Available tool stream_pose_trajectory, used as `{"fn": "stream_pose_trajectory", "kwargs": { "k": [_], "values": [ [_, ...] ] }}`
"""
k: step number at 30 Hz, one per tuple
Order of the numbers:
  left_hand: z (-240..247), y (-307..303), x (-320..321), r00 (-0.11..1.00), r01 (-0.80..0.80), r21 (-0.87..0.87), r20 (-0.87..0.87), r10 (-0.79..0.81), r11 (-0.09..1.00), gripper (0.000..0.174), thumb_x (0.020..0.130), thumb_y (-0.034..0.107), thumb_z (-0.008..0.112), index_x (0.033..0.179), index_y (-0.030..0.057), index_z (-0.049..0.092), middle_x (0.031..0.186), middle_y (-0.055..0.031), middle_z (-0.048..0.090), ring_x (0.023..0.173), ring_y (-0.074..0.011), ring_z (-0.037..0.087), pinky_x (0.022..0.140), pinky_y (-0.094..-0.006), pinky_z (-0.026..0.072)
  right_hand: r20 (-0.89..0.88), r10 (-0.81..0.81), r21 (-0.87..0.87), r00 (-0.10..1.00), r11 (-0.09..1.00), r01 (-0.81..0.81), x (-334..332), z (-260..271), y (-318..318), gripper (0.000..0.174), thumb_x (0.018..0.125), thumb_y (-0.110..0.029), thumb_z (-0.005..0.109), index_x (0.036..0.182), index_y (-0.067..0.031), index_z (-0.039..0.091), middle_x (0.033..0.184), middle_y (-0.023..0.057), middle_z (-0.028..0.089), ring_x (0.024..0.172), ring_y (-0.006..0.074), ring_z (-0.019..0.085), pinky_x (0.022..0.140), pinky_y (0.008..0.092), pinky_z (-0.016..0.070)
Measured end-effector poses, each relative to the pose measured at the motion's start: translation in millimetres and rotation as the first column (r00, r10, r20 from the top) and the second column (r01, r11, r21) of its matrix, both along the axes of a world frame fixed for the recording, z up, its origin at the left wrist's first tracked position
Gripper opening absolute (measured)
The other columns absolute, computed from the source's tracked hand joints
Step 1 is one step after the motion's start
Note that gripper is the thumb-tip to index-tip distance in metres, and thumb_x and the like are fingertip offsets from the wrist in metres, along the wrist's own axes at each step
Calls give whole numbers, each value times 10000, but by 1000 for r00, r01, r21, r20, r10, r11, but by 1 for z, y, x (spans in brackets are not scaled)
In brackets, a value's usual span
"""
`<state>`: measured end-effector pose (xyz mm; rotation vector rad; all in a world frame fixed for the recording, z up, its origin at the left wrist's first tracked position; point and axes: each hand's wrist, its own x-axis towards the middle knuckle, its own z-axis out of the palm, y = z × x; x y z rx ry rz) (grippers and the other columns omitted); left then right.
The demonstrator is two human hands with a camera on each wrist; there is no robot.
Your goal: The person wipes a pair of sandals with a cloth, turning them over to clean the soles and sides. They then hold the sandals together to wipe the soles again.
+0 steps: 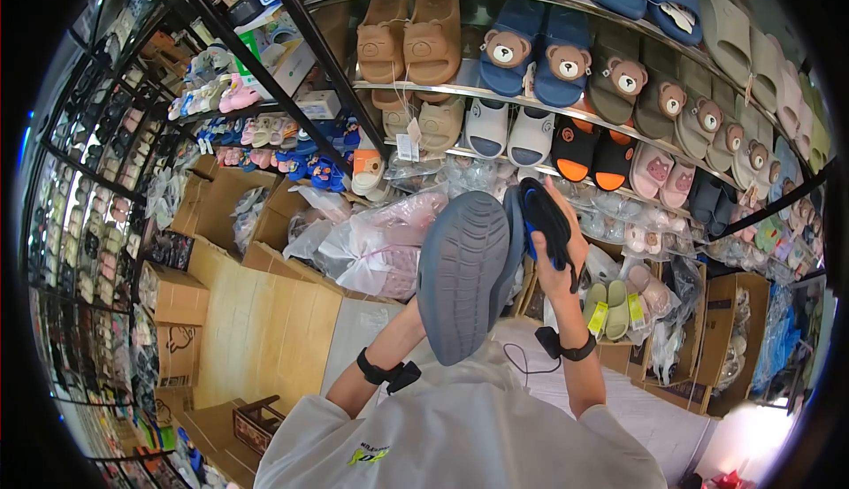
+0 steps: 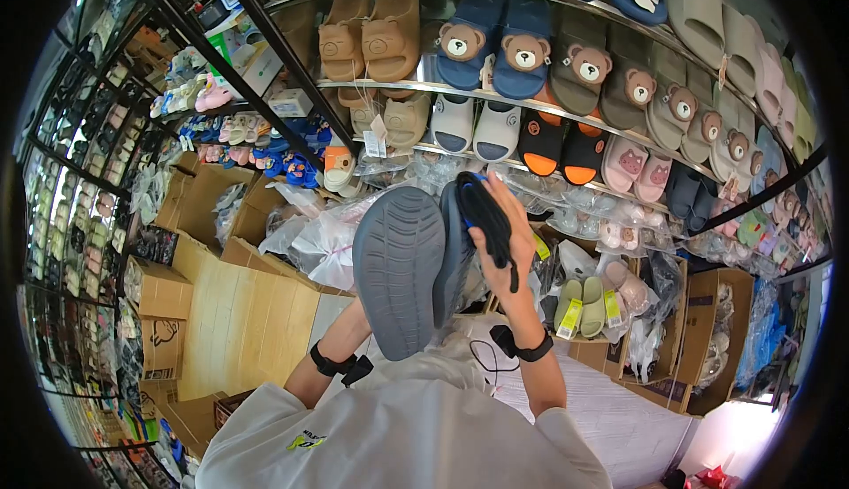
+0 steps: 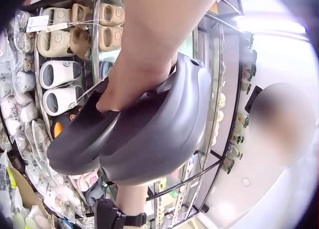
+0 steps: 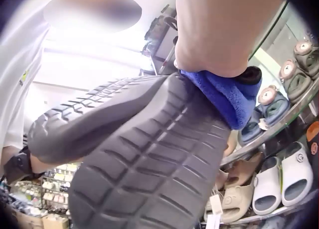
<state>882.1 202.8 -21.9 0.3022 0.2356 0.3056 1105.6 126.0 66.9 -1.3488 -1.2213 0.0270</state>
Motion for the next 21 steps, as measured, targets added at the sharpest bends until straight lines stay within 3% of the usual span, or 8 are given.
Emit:
{"fn": "stream_pose_trajectory", "kwargs": {
  "k": [3,5,9,11,14,16,19,21],
  "values": [
    [3,-2,-1,999,-39,33,-22,40,999,460,1054,247,551,1454,27,493,1373,-109,611,1185,-211,640,992,-365,562,124,29,30,992,999,-33,-14,20,6,605,899,-407,742,1307,30,650,1438,197,588,1331,372,555,1119,454,414],
    [5,-4,1,997,-71,89,-36,74,993,465,1054,247,553,1458,26,488,1379,-110,606,1192,-212,637,996,-367,560,269,46,67,962,996,-66,-22,29,7,572,880,-408,749,1301,-28,675,1407,200,608,1315,376,571,1114,480,413],
    [23,-15,1,968,-216,489,-8,252,845,500,1054,237,551,1494,28,438,1425,-116,564,1255,-217,598,1029,-371,544,385,98,116,918,981,-153,-49,42,-1,539,825,-411,762,1262,-100,713,1368,189,637,1294,373,589,1090,507,423],
    [35,-18,2,950,-264,485,-21,313,834,501,1054,231,549,1498,30,433,1426,-114,562,1262,-215,592,1039,-369,535,409,137,134,902,969,-207,-59,41,-6,534,816,-421,756,1255,-120,717,1355,183,646,1289,368,595,1076,504,431],
    [36,-18,-5,952,-265,382,-40,303,885,499,1053,222,551,1499,32,433,1426,-113,562,1262,-212,591,1040,-368,534,484,218,108,847,946,-305,-71,45,-17,373,875,-279,694,1236,-196,731,1349,143,660,1256,321,618,1053,475,448],
    [35,-15,-10,958,-256,330,-40,284,909,498,1052,217,552,1499,33,434,1426,-112,562,1262,-210,590,1040,-367,533,588,234,94,774,931,-353,-76,37,-18,388,904,-143,639,1264,-268,708,1383,46,648,1293,229,585,1120,396,382],
    [34,-6,-10,962,-251,284,-31,271,925,497,1050,209,553,1499,34,434,1426,-110,561,1262,-207,588,1040,-366,532,721,282,22,633,904,-428,-84,27,-19,449,920,-164,622,1343,-311,642,1431,-28,609,1316,148,561,1170,336,304],
    [34,1,-9,964,-254,256,-15,267,933,496,1049,203,554,1500,35,435,1426,-110,561,1263,-205,587,1041,-365,532,763,261,25,591,902,-431,-86,19,-22,461,919,-160,622,1353,-316,632,1438,-33,603,1321,143,557,1170,337,308]
  ]
}}
